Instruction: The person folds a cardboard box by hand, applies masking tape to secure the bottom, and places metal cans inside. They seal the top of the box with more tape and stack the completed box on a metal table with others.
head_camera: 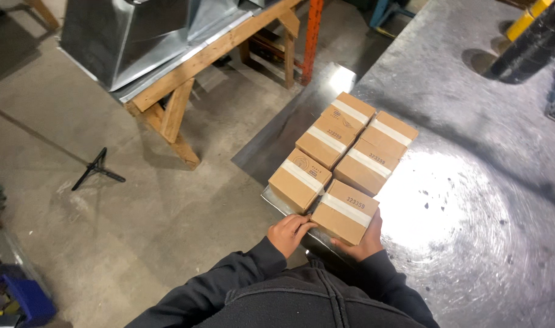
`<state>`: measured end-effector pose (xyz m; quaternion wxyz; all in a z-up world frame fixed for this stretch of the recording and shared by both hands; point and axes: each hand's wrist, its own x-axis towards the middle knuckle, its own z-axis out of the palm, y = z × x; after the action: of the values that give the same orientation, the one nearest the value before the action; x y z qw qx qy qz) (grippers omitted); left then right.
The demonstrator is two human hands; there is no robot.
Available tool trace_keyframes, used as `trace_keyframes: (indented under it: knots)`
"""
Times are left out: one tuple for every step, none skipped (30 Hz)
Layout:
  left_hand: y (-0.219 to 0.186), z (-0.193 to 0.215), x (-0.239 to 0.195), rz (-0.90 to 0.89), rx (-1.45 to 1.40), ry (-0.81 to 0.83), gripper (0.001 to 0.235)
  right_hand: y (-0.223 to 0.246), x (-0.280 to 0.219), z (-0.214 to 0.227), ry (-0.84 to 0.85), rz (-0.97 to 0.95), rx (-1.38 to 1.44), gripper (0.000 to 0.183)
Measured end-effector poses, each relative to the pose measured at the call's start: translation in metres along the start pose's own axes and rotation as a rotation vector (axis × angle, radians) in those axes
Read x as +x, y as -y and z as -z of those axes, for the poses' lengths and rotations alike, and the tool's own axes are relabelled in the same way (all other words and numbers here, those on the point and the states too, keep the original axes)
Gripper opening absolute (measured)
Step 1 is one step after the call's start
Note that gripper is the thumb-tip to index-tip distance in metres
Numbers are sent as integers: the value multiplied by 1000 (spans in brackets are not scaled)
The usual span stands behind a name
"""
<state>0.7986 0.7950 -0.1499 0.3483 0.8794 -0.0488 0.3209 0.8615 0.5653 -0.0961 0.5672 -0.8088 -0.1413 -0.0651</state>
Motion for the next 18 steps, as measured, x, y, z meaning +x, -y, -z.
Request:
trace_keyframes:
  knots:
    - [10,-6,-6,-21,27,2,22,29,5,1,-57,-246,120,148]
    - [20,-11,-12,-42,53,4,23,58,10,2,-114,-490,242,143]
    - [17,-6,-9,-44,47,10,23,49,7,0,-121,-494,239,143]
    - [14,-1,-6,1,9,52,20,41,3,-1,-129,-500,157,142]
    - [11,5,-2,47,-26,90,19,32,1,-3,-134,-502,76,143]
    - [7,8,4,44,-29,94,19,5,-5,-5,-139,-504,76,143]
    - [2,11,11,93,-82,94,19,-23,-10,-7,-145,-339,-23,145]
    - [-2,14,17,143,-135,95,19,-50,-16,-9,-148,-174,-122,149]
    - [4,6,12,142,-137,99,19,-51,-16,-13,-152,-178,-123,149]
    - [10,-1,7,153,-116,110,17,-51,-16,-16,-166,-177,-128,152]
    - [17,-8,2,163,-95,118,16,-51,-15,-18,-180,-175,-133,156]
    - [17,-9,1,160,-98,120,16,-56,-20,-20,-184,-176,-134,156]
    - [18,-10,0,184,-102,134,16,-61,-24,-21,-197,-123,-188,160]
    - [19,-11,0,208,-106,149,17,-66,-27,-23,-209,-70,-241,165]
    - [18,-10,3,207,-109,150,17,-69,-26,-23,-212,-71,-243,165]
    - [17,-8,6,229,-121,151,19,-71,-25,-23,-209,-72,-206,165]
    - [14,-9,8,254,-136,151,21,-74,-25,-21,-204,-73,-172,165]
    - [13,-9,8,255,-141,153,21,-69,-25,-23,-206,-75,-177,165]
